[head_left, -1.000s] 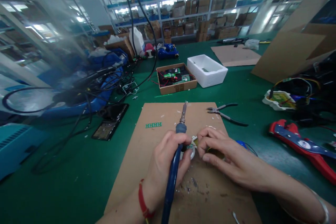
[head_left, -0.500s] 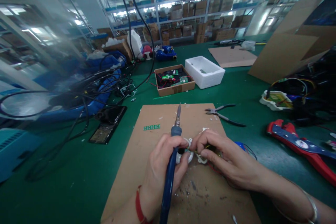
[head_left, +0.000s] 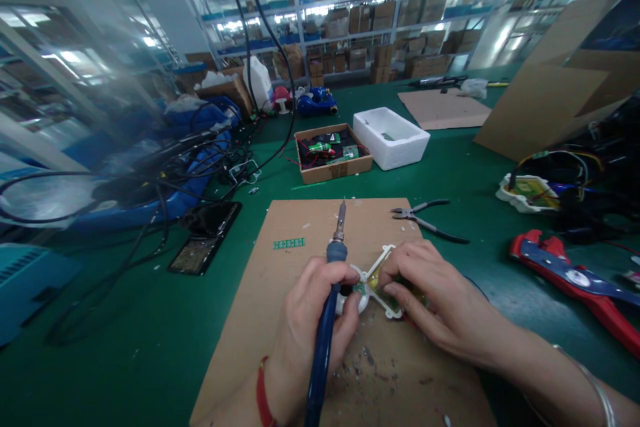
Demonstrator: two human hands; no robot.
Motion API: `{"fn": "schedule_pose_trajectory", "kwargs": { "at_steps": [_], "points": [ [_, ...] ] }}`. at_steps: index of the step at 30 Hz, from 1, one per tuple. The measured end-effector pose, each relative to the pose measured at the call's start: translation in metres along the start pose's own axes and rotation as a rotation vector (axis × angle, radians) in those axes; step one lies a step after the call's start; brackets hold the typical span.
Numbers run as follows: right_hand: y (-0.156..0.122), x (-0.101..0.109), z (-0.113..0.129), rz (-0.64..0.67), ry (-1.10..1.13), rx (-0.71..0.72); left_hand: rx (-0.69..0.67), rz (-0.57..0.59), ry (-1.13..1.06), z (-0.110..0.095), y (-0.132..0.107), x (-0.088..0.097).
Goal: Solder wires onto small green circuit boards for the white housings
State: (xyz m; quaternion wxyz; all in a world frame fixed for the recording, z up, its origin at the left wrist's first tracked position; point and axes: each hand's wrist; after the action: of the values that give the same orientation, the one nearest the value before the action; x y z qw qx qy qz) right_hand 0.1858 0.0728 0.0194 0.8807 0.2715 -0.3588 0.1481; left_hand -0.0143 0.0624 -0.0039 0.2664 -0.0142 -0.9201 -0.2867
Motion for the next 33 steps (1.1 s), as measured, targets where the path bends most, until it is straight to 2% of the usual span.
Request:
{"fn": "schedule_pose_trajectory", "kwargs": {
  "at_steps": [6, 12, 14, 17, 20, 24, 33],
  "points": [
    [-0.001, 0.002, 0.002, 0.004, 0.018, -0.016, -0.004, 0.007, -0.006, 0.0, 0.0, -0.001],
    [0.0, 0.004, 0.007, 0.193, 0.088, 0.002, -0.01, 0.004, -0.012, 0.001, -0.001, 0.0],
    [0.001, 0.001, 0.006, 0.159, 0.073, -0.029, -0.009, 0.004, -0.011, 0.001, 0.0, -0.001],
    [0.001, -0.007, 0.005, 0.02, 0.03, -0.13, -0.005, 0.01, -0.014, 0.001, 0.0, -0.001],
    [0.001, -0.015, 0.004, -0.063, -0.002, -0.186, 0.0, 0.011, -0.019, 0.003, -0.001, -0.001],
    [0.001, -0.019, 0.005, -0.119, -0.047, -0.134, 0.004, 0.012, -0.019, 0.002, -0.002, -0.001],
    [-0.001, -0.02, 0.001, -0.158, -0.044, -0.026, -0.025, 0.019, 0.007, -0.001, 0.001, 0.002]
  ]
}}
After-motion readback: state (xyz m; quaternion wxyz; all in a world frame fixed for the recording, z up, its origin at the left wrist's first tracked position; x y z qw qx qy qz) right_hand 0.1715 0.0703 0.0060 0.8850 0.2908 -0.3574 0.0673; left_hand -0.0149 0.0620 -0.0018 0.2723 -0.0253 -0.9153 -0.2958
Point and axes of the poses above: each hand's wrist, its own y-axis towards the middle knuckle, its own x-axis out of the back of the hand, z = x × y, and after that the axes turned 5 degrees about -z, right-handed
